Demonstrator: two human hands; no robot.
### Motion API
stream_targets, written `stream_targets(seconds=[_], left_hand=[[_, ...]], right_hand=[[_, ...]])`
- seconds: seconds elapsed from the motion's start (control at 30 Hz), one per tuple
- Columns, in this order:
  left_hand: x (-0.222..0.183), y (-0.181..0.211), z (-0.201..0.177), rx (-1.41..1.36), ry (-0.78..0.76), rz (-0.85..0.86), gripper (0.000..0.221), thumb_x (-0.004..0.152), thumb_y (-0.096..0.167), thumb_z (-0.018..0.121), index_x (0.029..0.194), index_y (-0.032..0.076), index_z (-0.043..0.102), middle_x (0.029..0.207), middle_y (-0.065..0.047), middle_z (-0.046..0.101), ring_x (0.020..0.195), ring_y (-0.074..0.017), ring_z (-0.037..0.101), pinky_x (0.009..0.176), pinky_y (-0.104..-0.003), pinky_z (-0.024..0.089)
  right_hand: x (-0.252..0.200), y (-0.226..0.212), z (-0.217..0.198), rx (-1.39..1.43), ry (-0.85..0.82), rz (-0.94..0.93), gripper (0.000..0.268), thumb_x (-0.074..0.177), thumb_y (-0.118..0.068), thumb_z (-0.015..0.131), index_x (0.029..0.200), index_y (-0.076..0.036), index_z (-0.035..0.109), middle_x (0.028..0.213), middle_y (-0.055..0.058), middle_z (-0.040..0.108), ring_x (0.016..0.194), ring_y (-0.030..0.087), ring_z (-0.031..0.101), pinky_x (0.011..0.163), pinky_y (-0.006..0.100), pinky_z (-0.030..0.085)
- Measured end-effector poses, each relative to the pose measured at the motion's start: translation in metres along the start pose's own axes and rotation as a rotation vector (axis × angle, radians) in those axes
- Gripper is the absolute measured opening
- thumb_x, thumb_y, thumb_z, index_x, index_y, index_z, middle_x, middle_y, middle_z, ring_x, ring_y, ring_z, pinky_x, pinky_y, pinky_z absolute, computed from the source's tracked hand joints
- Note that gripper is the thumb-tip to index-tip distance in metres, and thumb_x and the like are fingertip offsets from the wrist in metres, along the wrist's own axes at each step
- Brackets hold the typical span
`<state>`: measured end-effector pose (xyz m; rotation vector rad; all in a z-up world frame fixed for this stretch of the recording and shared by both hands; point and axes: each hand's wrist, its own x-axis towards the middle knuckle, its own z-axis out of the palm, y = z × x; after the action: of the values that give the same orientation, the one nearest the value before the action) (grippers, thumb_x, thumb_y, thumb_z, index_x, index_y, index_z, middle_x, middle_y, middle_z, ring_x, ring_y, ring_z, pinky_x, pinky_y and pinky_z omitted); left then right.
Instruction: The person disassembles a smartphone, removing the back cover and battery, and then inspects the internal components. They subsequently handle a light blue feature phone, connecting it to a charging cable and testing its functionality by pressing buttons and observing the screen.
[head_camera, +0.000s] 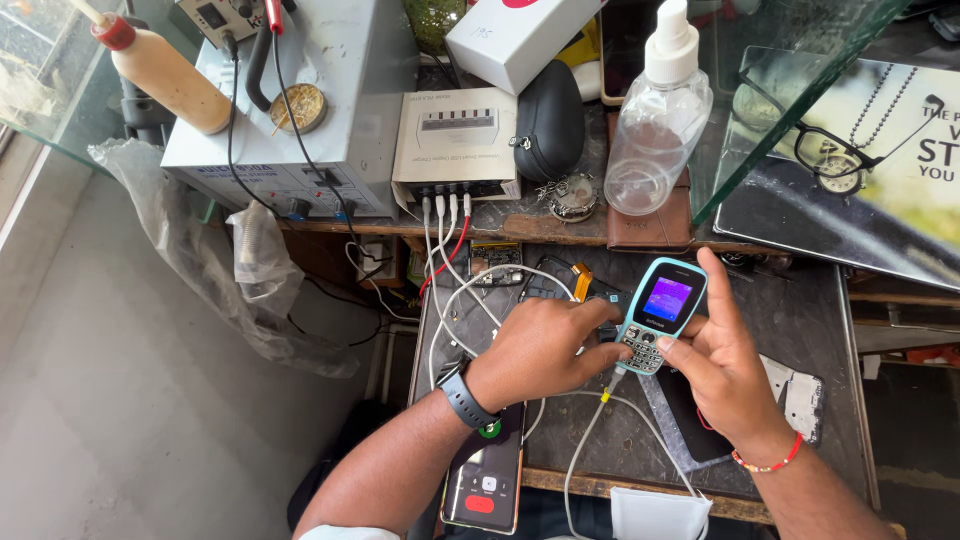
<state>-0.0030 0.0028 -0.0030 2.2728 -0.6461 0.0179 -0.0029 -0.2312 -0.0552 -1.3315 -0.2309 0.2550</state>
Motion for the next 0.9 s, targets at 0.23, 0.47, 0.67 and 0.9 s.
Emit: stream_targets(seconds=[0.23, 0.47, 0.67, 0.9], left_hand=[[0.000, -0.001, 0.000, 0.019, -0.003, 0.035, 0.032, 0.090, 0.042, 0.073, 0.088, 0.010, 0.071, 0.071, -0.007, 0.071, 0.065, -0.0294, 0.070, 0.057, -0.042, 0.052], [0.001, 0.004, -0.005, 0.077, -0.155, 0.035, 0.040, 0.087, 0.046, 0.074, 0.074, 0.008, 0.072, 0.061, -0.012, 0.066, 0.061, -0.0347, 0.066, 0.056, -0.047, 0.050], [0.002, 0.001, -0.001, -0.006, -0.219, 0.113, 0.029, 0.088, 0.038, 0.073, 0.078, 0.011, 0.078, 0.068, -0.012, 0.069, 0.063, -0.0345, 0.067, 0.057, -0.046, 0.050], [0.004, 0.000, 0.005, -0.071, -0.211, 0.112, 0.027, 0.088, 0.029, 0.072, 0.073, 0.007, 0.072, 0.070, -0.012, 0.068, 0.063, -0.0341, 0.066, 0.057, -0.046, 0.049]], right_hand=[[0.001, -0.005, 0.004, -0.014, 0.017, -0.026, 0.095, 0.091, 0.007, 0.054, 0.171, -0.015, 0.007, 0.133, 0.015, 0.060, 0.112, 0.015, 0.061, 0.094, 0.032, 0.050], [0.003, -0.010, -0.001, 0.108, 0.089, -0.150, 0.097, 0.091, 0.010, 0.051, 0.172, -0.016, 0.004, 0.137, 0.013, 0.058, 0.114, 0.018, 0.063, 0.100, 0.037, 0.053], [0.002, -0.011, -0.004, 0.165, 0.138, -0.188, 0.096, 0.093, 0.009, 0.051, 0.172, -0.018, 0.004, 0.134, 0.014, 0.060, 0.111, 0.018, 0.065, 0.097, 0.036, 0.054], [0.001, -0.015, -0.002, 0.159, 0.120, -0.161, 0.093, 0.094, 0.007, 0.052, 0.170, -0.019, 0.005, 0.130, 0.013, 0.061, 0.108, 0.017, 0.066, 0.092, 0.036, 0.056]])
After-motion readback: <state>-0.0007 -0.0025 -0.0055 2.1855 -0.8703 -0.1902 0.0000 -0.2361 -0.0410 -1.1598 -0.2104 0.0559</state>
